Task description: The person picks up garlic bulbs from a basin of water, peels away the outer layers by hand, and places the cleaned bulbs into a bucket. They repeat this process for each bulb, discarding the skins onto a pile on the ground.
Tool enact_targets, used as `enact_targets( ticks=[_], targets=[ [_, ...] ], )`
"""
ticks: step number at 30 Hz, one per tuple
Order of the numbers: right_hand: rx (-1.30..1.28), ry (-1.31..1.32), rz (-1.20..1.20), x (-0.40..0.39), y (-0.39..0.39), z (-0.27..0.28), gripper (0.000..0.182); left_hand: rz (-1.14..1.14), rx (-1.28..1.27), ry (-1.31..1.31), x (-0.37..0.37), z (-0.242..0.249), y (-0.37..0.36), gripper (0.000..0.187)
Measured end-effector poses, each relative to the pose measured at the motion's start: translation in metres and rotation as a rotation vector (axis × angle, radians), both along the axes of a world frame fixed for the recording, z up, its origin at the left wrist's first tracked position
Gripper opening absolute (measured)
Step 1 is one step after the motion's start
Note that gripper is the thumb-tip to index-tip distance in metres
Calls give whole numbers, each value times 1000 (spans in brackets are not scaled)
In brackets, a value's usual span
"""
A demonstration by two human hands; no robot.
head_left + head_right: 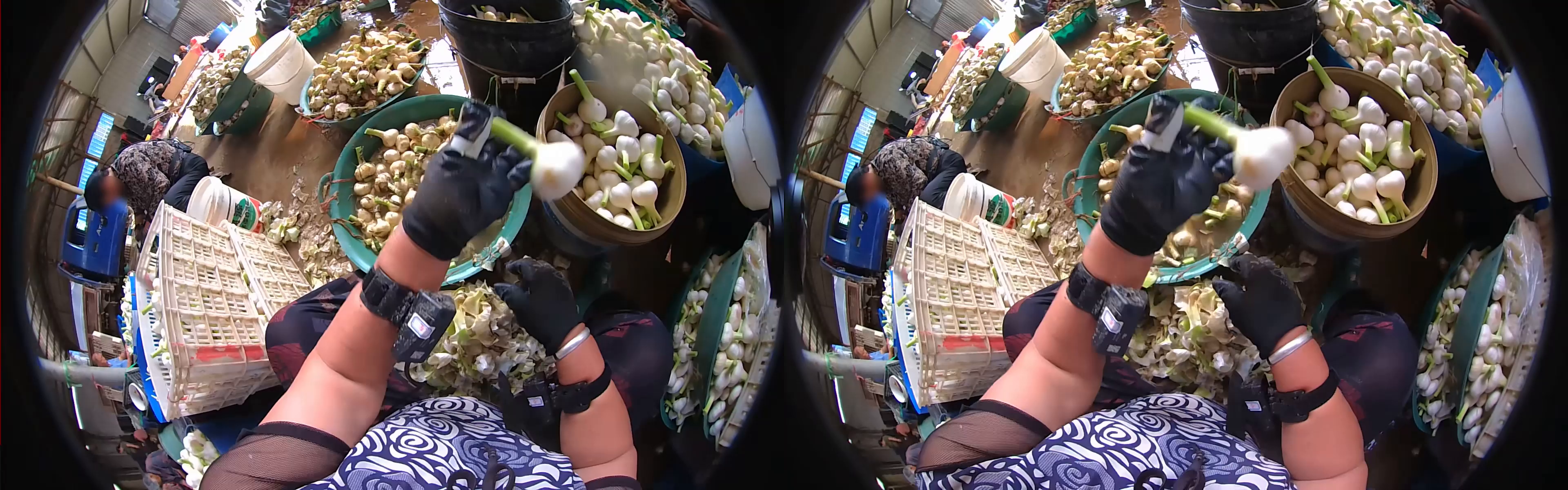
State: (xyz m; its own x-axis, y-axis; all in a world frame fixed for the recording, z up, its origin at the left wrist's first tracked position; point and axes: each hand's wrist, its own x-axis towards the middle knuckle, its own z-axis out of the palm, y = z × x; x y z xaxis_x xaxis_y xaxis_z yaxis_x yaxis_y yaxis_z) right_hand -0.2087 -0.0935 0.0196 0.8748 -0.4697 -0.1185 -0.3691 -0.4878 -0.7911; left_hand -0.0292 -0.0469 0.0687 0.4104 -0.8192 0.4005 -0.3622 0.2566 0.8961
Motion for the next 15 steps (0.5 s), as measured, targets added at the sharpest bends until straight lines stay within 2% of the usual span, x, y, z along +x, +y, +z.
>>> enact_targets(
  ticks=[2,4,5,6,7,8,9,11,14,15],
  targets=[
    [30,-17,-53,-2,-9,11,31,-322,-208,895,10,9,-18,22],
    [33,-91,-144,-3,-17,20,28,-91,235,733,20,-26,5,21],
    [38,-90,-151,-4,-18,21,28,34,570,500,35,-85,16,24],
    [61,-162,-247,-6,-19,22,28,102,749,314,39,-139,34,25],
    [80,-231,-340,-7,-20,20,29,80,871,210,32,-155,48,25],
    [37,-312,-341,-9,-23,15,29,117,739,259,27,-195,62,27],
    [33,-304,-333,-9,-23,18,29,150,831,268,19,-198,62,33],
    [249,-319,-469,-10,-24,29,27,219,860,324,17,-231,57,38],
    [225,-305,-457,-6,-28,29,25,194,905,394,35,-273,37,56],
    [240,-289,-472,-4,-28,31,25,299,739,718,40,-284,29,67]
  ],
)
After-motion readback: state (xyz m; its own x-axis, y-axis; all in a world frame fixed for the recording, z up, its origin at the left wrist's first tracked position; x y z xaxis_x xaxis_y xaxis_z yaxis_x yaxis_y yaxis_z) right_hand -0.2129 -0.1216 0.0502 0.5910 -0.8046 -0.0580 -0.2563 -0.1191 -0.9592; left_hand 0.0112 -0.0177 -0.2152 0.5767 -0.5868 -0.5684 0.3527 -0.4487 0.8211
